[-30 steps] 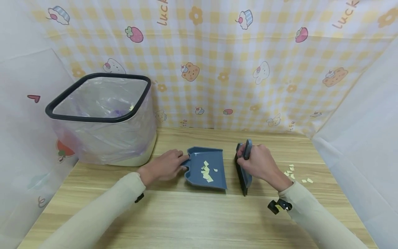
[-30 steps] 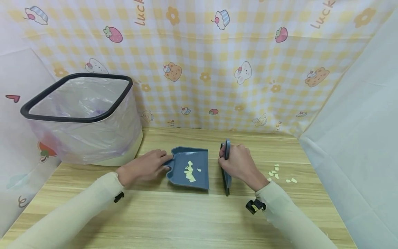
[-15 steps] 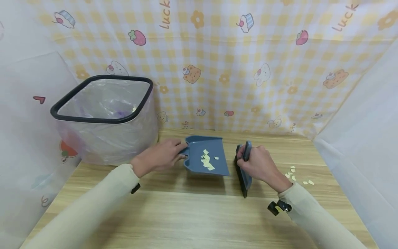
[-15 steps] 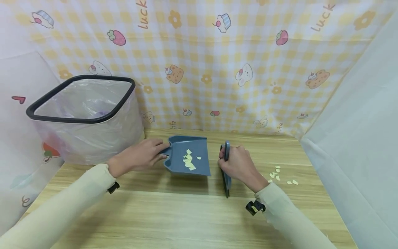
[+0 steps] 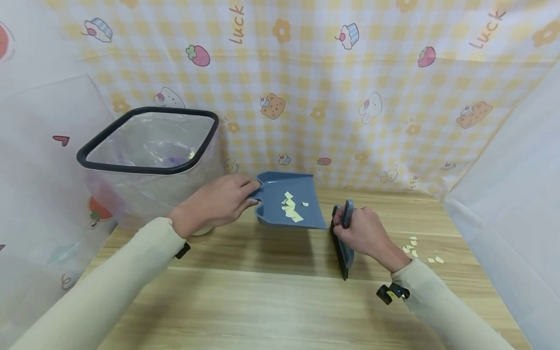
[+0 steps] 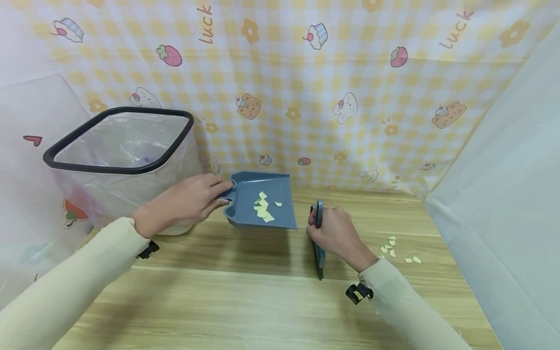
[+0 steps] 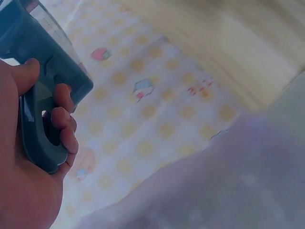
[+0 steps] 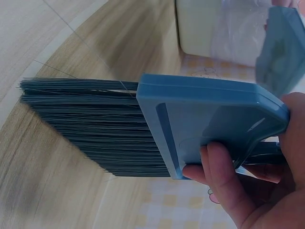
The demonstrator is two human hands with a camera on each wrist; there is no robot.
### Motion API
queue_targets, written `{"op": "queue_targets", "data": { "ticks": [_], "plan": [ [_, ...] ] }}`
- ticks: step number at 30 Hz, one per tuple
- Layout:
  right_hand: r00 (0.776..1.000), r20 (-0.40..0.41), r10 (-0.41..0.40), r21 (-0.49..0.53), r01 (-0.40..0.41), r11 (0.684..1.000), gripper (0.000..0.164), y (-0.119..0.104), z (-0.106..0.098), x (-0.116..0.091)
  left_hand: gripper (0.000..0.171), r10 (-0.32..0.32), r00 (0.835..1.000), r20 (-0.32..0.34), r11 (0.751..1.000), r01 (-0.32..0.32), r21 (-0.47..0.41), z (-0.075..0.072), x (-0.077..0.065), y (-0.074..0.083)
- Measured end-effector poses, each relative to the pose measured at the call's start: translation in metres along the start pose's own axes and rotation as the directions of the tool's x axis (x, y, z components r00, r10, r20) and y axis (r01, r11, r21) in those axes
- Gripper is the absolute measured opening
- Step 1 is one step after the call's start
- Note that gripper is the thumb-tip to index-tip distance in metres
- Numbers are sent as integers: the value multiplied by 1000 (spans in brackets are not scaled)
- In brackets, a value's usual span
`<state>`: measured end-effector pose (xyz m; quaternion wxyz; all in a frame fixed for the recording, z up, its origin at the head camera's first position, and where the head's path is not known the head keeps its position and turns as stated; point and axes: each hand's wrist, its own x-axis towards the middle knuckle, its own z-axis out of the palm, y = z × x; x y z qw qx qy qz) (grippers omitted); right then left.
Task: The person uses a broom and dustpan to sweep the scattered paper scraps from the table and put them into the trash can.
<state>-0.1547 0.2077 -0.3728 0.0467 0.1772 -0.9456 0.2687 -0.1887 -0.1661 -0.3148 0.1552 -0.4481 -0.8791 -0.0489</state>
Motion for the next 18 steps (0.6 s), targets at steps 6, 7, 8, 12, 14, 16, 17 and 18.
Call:
{"op": "queue_targets", "data": {
  "ticks": [6,7,8,12,14,16,17,18],
  "plan": [
    [1000,2,11,20,-11,1000,4,0,0,-2,34,12,999,-42,999,-11,36,-28,2,-3],
    [1000,0,12,22,-12,1000,4,0,-1,-2,34,9,999,-43,999,-7,39,-32,3,-3],
    [1000,-1,13,21,-13,1000,4,0,-1,-2,34,2,999,-42,999,-1,38,-36,3,-4],
    [1000,-6,8,12,-8,1000,5,0,-2,-3,37,-54,998,-8,998,55,34,-50,3,-7],
    [1000,-4,5,12,-5,1000,5,0,-2,-3,40,-92,996,16,995,92,26,-55,3,-9],
    [1000,-2,2,12,-1,1000,6,0,-2,-2,41,-118,992,34,993,118,20,-60,3,-10],
    [1000,-1,0,14,0,1000,6,0,-2,-2,42,-128,991,37,992,127,20,-62,3,-10],
    [1000,-1,-2,15,2,1000,6,0,-2,-2,42,-133,990,37,991,132,17,-65,3,-10]
  ]
}}
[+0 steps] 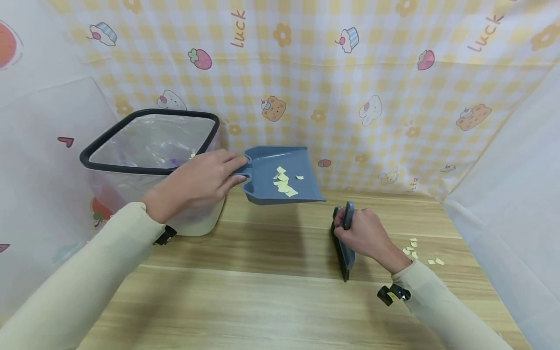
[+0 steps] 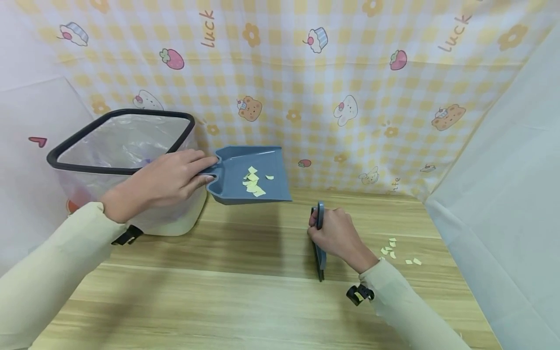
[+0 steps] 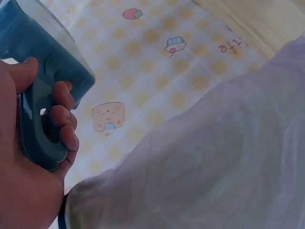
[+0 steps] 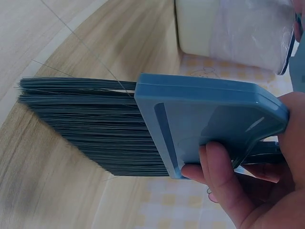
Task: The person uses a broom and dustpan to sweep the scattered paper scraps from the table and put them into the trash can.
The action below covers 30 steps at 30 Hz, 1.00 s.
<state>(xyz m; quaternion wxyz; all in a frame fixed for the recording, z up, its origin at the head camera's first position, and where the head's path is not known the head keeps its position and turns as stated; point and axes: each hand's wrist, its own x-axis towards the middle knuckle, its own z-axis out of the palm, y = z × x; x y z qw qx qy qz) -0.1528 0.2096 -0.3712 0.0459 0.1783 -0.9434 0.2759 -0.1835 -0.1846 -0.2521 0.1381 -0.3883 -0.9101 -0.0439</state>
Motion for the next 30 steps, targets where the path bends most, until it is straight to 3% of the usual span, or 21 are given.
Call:
{"op": "queue_targets", "data": {
  "ticks": [11,17,23,30],
  "plan": [
    [1000,-6,-30,-12,30,999,7,0,2,2,39,38,996,-78,999,-41,-35,-32,1,-11],
    [999,-12,-30,-12,29,999,6,1,2,3,44,-78,996,-50,997,77,-22,-50,-11,-28],
    [1000,-13,-23,-13,23,1000,7,1,2,3,49,-207,978,7,978,207,27,-66,-30,-50],
    [1000,-11,-23,-12,23,1000,6,0,2,1,47,-278,960,-27,959,279,38,-73,-52,-74]
  ]
}}
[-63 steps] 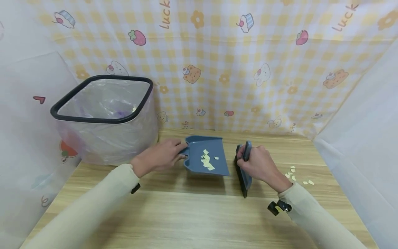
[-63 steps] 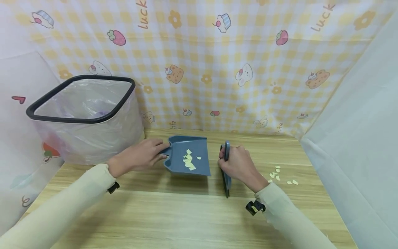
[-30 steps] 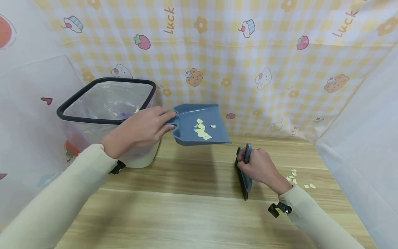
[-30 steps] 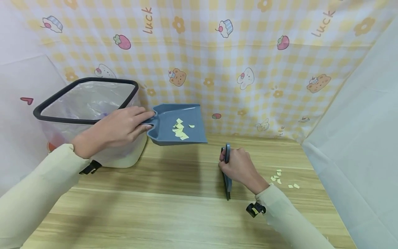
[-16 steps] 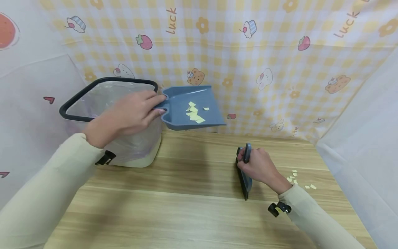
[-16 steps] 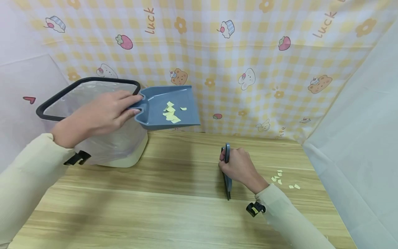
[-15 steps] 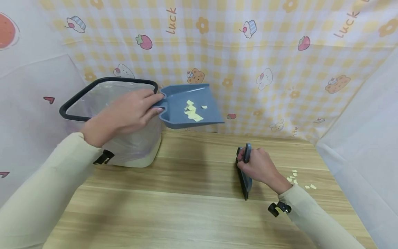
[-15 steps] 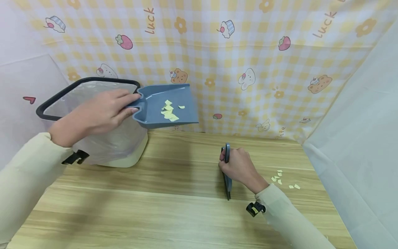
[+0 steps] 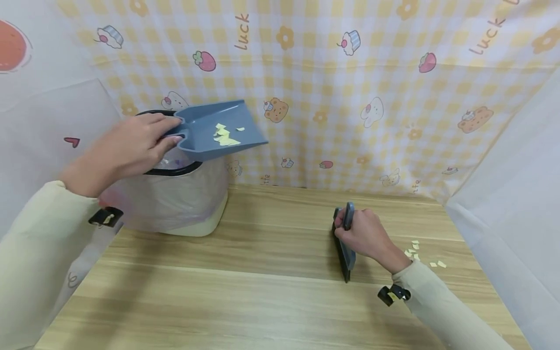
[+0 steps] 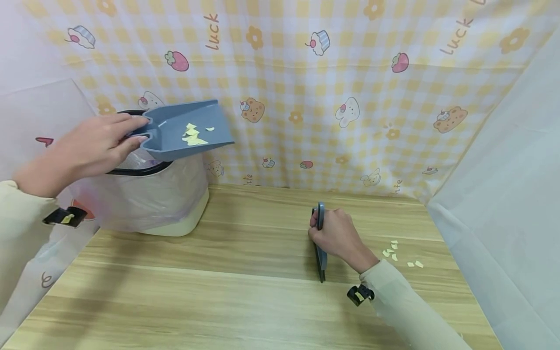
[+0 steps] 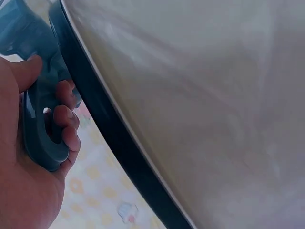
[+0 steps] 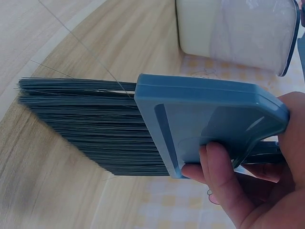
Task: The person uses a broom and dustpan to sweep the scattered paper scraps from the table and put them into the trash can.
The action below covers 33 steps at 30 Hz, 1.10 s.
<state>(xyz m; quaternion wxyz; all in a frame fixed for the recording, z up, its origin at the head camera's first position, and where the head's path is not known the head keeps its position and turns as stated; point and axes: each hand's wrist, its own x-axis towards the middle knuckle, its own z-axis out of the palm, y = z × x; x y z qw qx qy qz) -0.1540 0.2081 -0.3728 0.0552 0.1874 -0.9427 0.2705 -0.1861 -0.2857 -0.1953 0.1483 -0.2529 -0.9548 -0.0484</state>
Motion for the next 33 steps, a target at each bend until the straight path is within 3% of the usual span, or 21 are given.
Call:
{"op": "queue_targets", "data": {
  "ticks": [3,9,19,29,31,33],
  "plan": [
    [1000,0,-2,1,2,1000,6,0,0,0,46,-28,1000,-9,1000,28,-3,-2,-9,-13],
    [1000,-4,-4,1,4,1000,8,2,-1,0,52,-147,988,49,989,147,7,-9,-27,-39],
    [1000,0,-4,-2,4,1000,7,4,-2,0,45,-238,971,17,968,236,83,-6,-56,-72],
    [1000,-3,-7,-1,7,1000,6,5,-3,-1,47,-342,939,21,926,333,178,-4,-70,-81],
    [1000,-5,-10,-1,10,1000,6,5,-2,-1,46,-349,937,8,917,340,210,-3,-70,-79],
    [1000,-9,-14,-3,14,1000,6,5,-2,-1,44,-318,948,-25,916,314,248,-4,-69,-77]
  ]
}}
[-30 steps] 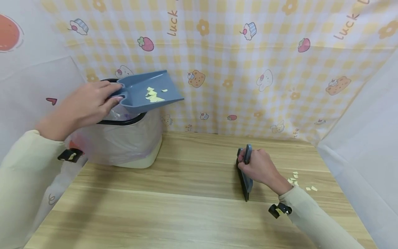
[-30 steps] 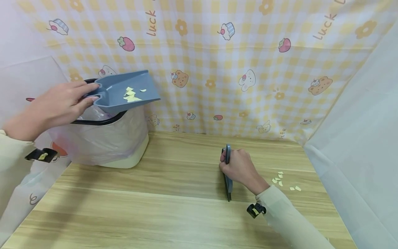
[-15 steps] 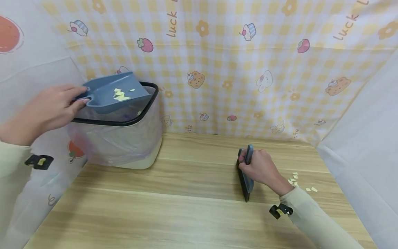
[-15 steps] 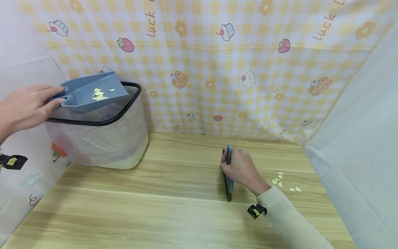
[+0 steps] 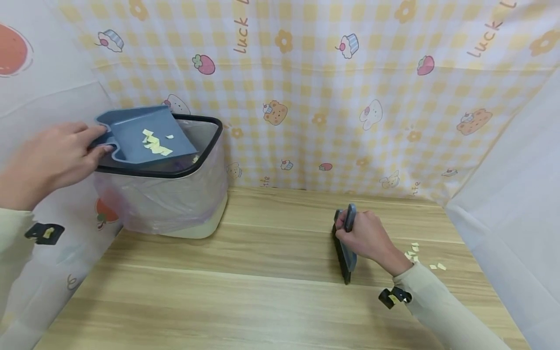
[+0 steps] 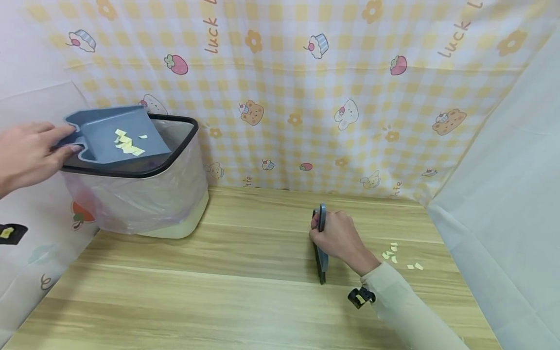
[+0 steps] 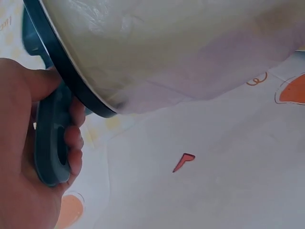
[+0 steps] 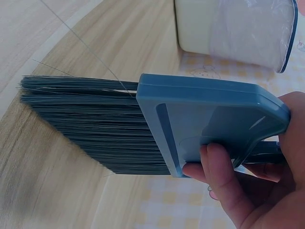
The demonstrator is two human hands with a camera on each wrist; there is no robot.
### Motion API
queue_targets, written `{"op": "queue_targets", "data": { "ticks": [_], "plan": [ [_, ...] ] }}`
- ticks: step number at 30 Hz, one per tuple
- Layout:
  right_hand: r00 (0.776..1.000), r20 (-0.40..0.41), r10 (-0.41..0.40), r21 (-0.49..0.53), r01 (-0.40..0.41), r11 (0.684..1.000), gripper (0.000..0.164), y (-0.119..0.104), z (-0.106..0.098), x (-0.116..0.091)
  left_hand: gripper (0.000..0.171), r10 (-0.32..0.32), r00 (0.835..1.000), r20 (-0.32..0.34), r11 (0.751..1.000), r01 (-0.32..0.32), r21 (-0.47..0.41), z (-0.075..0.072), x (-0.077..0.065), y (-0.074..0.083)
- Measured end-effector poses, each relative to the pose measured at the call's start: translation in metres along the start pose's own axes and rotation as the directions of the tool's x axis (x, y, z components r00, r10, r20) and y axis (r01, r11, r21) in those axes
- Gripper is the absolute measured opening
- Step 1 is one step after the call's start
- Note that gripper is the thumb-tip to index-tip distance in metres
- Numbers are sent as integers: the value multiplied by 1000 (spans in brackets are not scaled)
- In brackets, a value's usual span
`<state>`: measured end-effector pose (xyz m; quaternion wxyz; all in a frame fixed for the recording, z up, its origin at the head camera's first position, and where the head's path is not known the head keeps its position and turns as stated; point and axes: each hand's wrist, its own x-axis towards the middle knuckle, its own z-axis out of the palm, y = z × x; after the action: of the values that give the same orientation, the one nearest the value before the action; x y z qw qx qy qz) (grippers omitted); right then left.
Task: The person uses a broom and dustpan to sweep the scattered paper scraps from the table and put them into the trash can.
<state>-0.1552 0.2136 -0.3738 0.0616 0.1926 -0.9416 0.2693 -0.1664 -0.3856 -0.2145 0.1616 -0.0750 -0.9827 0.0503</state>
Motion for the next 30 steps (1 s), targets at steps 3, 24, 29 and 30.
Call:
{"op": "queue_targets", "data": {
  "ticks": [3,24,29,30],
  "plan": [
    [1000,-5,-3,0,3,1000,7,1,1,0,43,55,996,-70,997,-51,65,-1,1,4],
    [1000,-1,-8,2,8,1000,4,0,1,0,52,239,907,-347,967,-189,172,-9,3,21],
    [1000,3,-9,-2,9,1000,3,-1,2,0,48,223,889,-399,972,-173,158,-6,1,20],
    [1000,3,-9,-1,9,1000,3,-1,2,0,48,221,888,-404,972,-169,160,-6,1,19]
  ]
}}
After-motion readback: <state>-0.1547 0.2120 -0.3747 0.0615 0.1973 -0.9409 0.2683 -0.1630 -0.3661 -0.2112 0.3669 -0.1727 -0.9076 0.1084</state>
